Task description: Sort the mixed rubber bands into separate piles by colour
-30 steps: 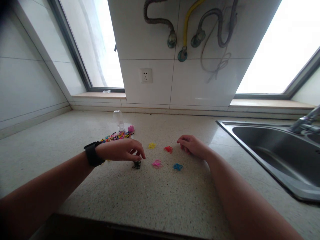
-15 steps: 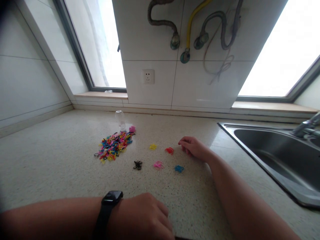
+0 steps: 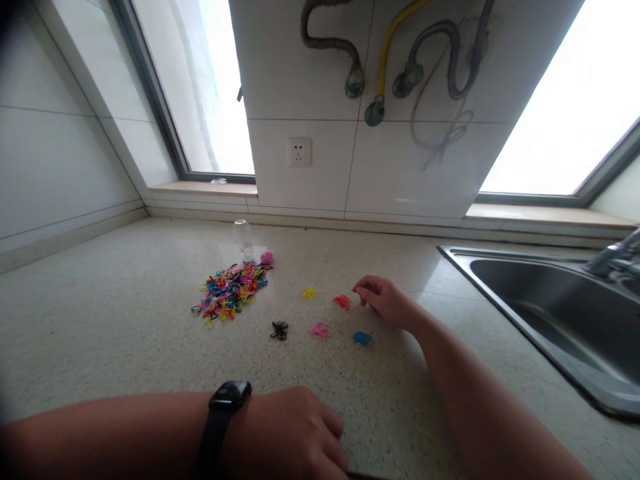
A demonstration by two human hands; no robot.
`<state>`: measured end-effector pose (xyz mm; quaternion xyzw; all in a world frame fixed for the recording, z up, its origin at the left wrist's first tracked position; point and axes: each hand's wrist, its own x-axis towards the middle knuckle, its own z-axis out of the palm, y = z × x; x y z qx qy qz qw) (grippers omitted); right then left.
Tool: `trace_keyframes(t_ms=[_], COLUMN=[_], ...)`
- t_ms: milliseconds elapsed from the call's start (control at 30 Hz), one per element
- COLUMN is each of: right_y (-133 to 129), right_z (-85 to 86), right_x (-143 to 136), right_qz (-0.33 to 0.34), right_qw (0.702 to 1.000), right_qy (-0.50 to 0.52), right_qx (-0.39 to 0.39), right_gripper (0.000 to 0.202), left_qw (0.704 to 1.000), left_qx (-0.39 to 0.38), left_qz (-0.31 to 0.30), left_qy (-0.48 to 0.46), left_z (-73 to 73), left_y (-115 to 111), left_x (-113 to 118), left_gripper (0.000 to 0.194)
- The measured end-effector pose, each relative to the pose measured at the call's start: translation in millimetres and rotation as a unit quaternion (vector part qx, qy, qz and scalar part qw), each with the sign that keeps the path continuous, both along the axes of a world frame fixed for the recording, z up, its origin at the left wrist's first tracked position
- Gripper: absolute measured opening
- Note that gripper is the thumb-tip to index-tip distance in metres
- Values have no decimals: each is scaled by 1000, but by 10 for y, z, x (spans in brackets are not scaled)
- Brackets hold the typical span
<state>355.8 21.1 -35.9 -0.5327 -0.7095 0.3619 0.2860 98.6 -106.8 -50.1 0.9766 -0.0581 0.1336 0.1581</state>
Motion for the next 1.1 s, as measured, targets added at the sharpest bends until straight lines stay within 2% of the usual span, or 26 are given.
trace_keyframes(t_ms=[100,200,300,367,433,633,767,900,1100], right_y=[-86,-131,-93,-14,90,322,358,377,385], right_z=[94,268,433,484,480,320,225,164,136], right_x=[-187,-494,-860,-1110,-1357,-1947,-2102,-2121,-2119], right_qz=[-7,2,89,146,162,135,118,110,104], right_qw=[997,987,981,968,958,926,904,900,897], right_qy=[-4,-20,-62,-107,-150,-287,-355,-358,-359], right_qx=[82,159,160,173,182,205,207,224,238], right_gripper=[30,30,27,20,17,19,20,19,22], left_qw=[1000,1000,1000,999,999,999,998,997,998], left_qx=[8,16,18,22,30,17,44,67,58], left_qz=[-6,-8,-18,-23,-23,-43,-33,-9,-18], left_qy=[0,-1,-4,10,29,3,9,33,36], left_z=[-17,-23,7,40,68,74,31,-29,-46], left_y=[19,29,28,26,29,40,41,58,70], left_x=[-2,-1,9,19,25,13,21,32,16], left_gripper=[10,11,13,14,15,8,16,19,15])
